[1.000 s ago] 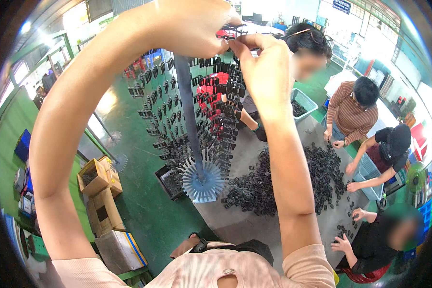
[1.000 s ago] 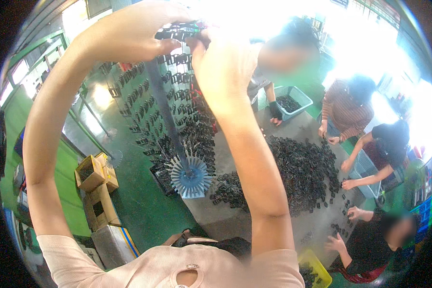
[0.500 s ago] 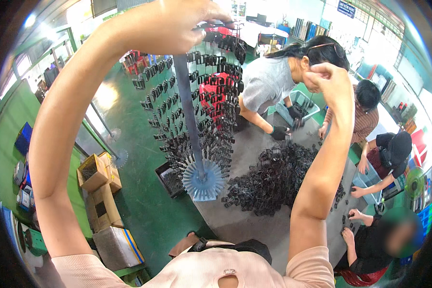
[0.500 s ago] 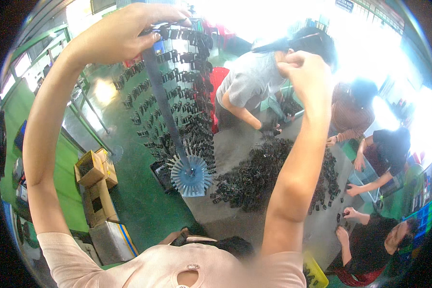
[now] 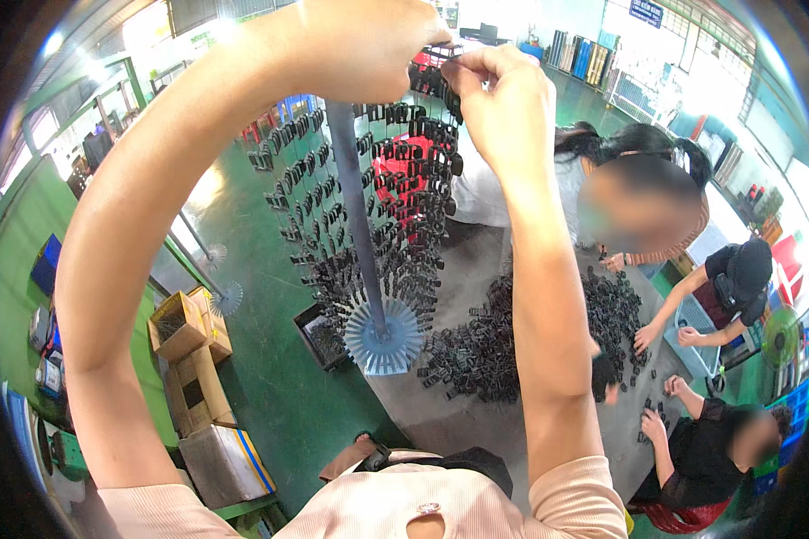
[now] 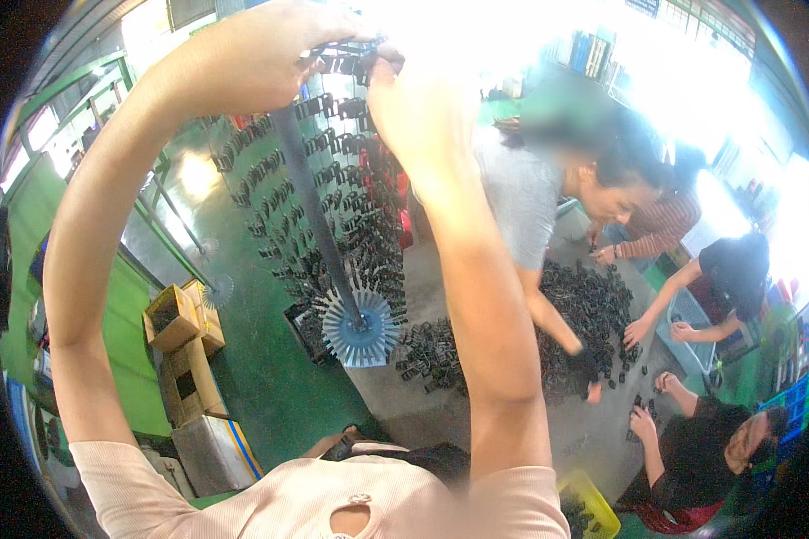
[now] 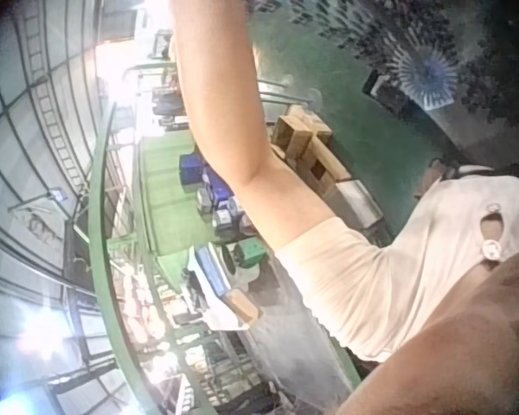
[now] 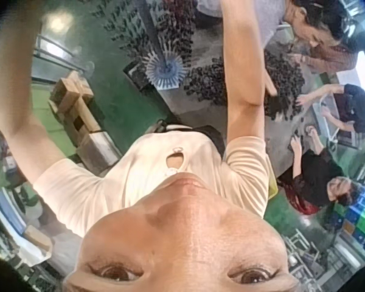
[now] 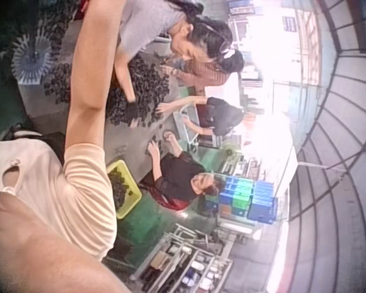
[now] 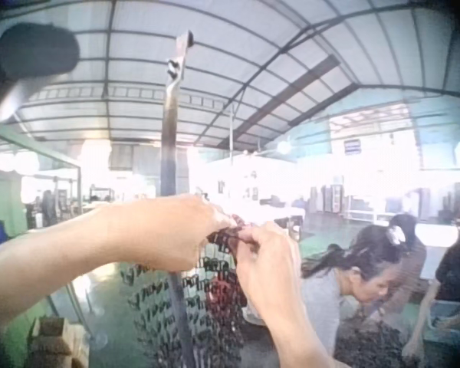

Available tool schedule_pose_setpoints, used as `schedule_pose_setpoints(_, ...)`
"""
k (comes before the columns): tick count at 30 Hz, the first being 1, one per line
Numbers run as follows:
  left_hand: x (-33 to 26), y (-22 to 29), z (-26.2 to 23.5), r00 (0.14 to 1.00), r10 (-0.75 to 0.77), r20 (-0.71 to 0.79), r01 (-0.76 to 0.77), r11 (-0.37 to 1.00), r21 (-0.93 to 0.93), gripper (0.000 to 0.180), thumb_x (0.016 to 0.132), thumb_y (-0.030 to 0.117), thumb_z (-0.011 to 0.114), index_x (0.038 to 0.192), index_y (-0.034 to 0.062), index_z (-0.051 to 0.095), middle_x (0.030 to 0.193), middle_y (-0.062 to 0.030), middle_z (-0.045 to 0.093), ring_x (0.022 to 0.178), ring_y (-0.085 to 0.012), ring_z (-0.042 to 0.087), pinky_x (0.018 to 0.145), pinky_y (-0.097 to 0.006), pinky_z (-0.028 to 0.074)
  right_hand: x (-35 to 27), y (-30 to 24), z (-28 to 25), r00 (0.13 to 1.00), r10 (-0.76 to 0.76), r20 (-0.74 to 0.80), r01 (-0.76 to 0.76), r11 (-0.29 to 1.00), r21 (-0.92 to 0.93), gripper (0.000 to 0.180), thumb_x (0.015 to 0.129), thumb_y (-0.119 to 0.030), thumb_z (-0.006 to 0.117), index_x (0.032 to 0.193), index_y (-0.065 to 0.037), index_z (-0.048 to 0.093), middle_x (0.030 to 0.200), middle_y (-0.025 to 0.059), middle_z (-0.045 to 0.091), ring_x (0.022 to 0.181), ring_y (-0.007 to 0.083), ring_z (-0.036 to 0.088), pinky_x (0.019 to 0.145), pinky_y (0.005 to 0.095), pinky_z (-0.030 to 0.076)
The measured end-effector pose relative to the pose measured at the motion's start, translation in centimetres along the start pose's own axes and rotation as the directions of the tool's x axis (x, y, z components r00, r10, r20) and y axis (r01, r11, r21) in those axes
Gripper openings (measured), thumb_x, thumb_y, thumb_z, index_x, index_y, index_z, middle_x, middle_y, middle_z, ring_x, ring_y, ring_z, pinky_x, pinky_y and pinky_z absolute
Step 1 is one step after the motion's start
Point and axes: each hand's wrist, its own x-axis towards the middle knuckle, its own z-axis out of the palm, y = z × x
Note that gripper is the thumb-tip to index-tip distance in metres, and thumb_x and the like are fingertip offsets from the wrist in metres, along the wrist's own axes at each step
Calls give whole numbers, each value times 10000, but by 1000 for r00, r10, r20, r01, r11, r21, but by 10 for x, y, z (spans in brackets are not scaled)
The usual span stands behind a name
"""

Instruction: The person attaches small black plastic components onto a vertical rotating rack by hand. They repeatedly pick parts from a table and place them onto the rack, then rotate the rack to access new positions. Other workers are present at the same table.

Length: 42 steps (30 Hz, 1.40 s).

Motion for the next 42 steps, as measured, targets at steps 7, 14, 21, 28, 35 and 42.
schedule_pose_setpoints(7, 2, -25, 17, 993, -15, -119, 25, 997, 79, 528, 730, -60, 419, 1253, -74, 489, 1136, -294, 566, 1077, -366, 557, 963, -390, 431, -4, 39, -63, 924, 286, 252, -362, 869, 337, 123, 803, -114, 677, 871, -14, 699, 850, -3, 664, 830, 88, 572, 825, 228, 412)
schedule_pose_setpoints(14, -25, -16, 9, 974, 164, -158, -150, 984, 97, 500, 783, 40, 459, 1269, -78, 459, 1304, -245, 487, 1234, -354, 446, 1084, -402, 319, -7, 80, -121, 774, 412, 480, -334, 911, -243, 212, 751, -192, 678, 872, -21, 713, 842, 116, 683, 797, 189, 637, 768, 301, 469)
schedule_pose_setpoints(21, -15, 2, 1, 984, 140, -108, -129, 987, 99, 520, 736, 91, 519, 1225, -87, 494, 1123, -295, 571, 1077, -370, 555, 957, -401, 428, -7, 7, -36, 987, 27, 157, -49, 989, 141, 184, 763, -169, 710, 898, -45, 718, 792, 76, 651, 705, 150, 595, 675, 266, 454)
schedule_pose_setpoints(28, 11, 24, -13, 971, -154, 181, 148, 988, 48, 500, 673, -22, 467, 1159, -107, 547, 922, -303, 629, 894, -357, 633, 768, -399, 506, -1, 16, -5, 997, -4, -79, 10, 998, 66, 147, 745, -146, 722, 849, -41, 721, 743, 60, 647, 693, 119, 581, 667, 245, 440)
schedule_pose_setpoints(35, -4, -28, 18, 965, 201, -171, -157, 959, 237, 577, 693, -64, 415, 1264, -38, 500, 1174, -276, 563, 1104, -353, 554, 975, -399, 435, -4, 53, -82, 871, 402, 282, -482, 807, 342, 117, 788, -127, 708, 826, -17, 721, 769, 10, 655, 715, 79, 560, 722, 242, 431)
schedule_pose_setpoints(42, -18, -18, 9, 951, 276, -141, -270, 961, 61, 536, 748, 86, 532, 1267, -36, 479, 1260, -248, 523, 1181, -351, 500, 1050, -396, 369, 1, 37, -79, 959, 181, 218, -200, 977, 71, 216, 773, -208, 717, 930, -60, 717, 860, 38, 696, 747, 108, 598, 708, 249, 466)
